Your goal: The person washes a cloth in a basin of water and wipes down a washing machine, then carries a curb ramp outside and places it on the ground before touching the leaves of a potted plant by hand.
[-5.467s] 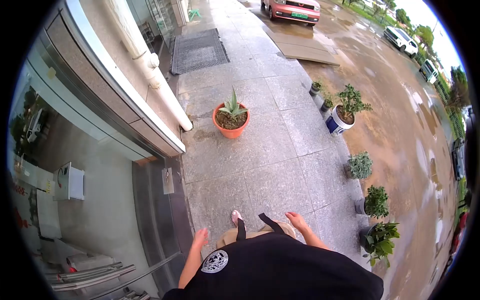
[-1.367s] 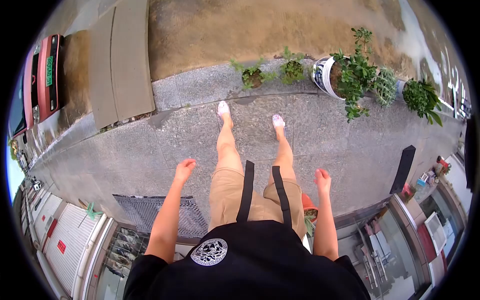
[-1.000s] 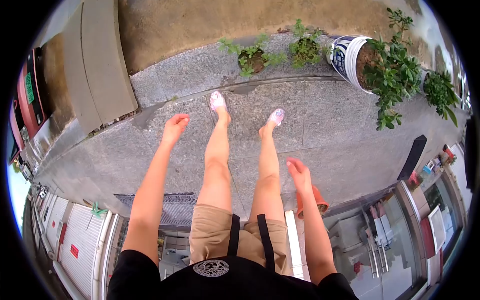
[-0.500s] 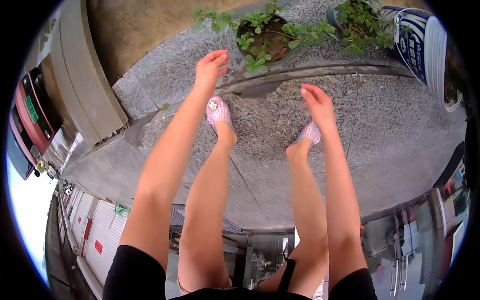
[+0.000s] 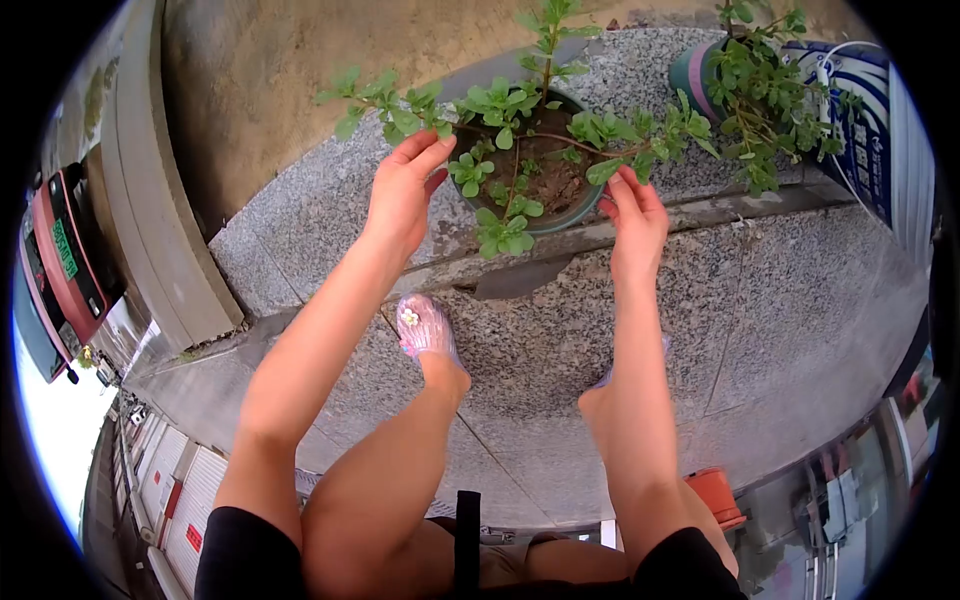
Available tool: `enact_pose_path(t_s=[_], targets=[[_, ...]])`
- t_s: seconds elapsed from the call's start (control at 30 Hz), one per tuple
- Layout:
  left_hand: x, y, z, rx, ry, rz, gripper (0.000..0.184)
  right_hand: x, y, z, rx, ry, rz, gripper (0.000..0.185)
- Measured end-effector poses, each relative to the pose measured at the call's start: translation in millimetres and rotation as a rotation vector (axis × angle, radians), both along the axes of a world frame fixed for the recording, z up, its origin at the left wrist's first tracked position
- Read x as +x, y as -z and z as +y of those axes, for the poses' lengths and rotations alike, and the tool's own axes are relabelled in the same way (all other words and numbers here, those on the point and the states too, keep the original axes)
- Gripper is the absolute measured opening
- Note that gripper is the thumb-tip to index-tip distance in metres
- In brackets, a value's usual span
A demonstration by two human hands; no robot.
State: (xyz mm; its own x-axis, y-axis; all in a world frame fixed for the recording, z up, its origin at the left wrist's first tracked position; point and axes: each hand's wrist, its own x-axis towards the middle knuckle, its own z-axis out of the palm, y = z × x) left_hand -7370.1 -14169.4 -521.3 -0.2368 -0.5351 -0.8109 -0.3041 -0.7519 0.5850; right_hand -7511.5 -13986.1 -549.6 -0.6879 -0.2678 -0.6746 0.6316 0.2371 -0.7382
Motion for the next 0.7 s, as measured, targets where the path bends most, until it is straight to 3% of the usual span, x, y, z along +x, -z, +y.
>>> enact_pose_path(t_s=[0.23, 0.37, 0.57, 0.7], targets=[[4.3, -5.2, -12.6, 0.057, 0.042, 0.195, 0.033, -1.3, 8.7, 2.6, -0.122, -0.028, 0.236, 0.022], [-1.5, -10.2, -16.4, 0.028, 0.072, 0.142, 0.034, -5.7, 2.9, -5.6, -0.186, -0.059, 0.303, 0.020], [8.1, -6.2, -28.8, 0.097, 0.101, 0.207, 0.036, -5.8, -0.1, -3.9, -0.168, 0.048, 0.264, 0.019], [18.8, -25.5, -34.0, 0.130, 0.197, 0.119, 0.034, -11.3, -19.5, -9.7, -0.157, 0.229, 0.199, 0.019]])
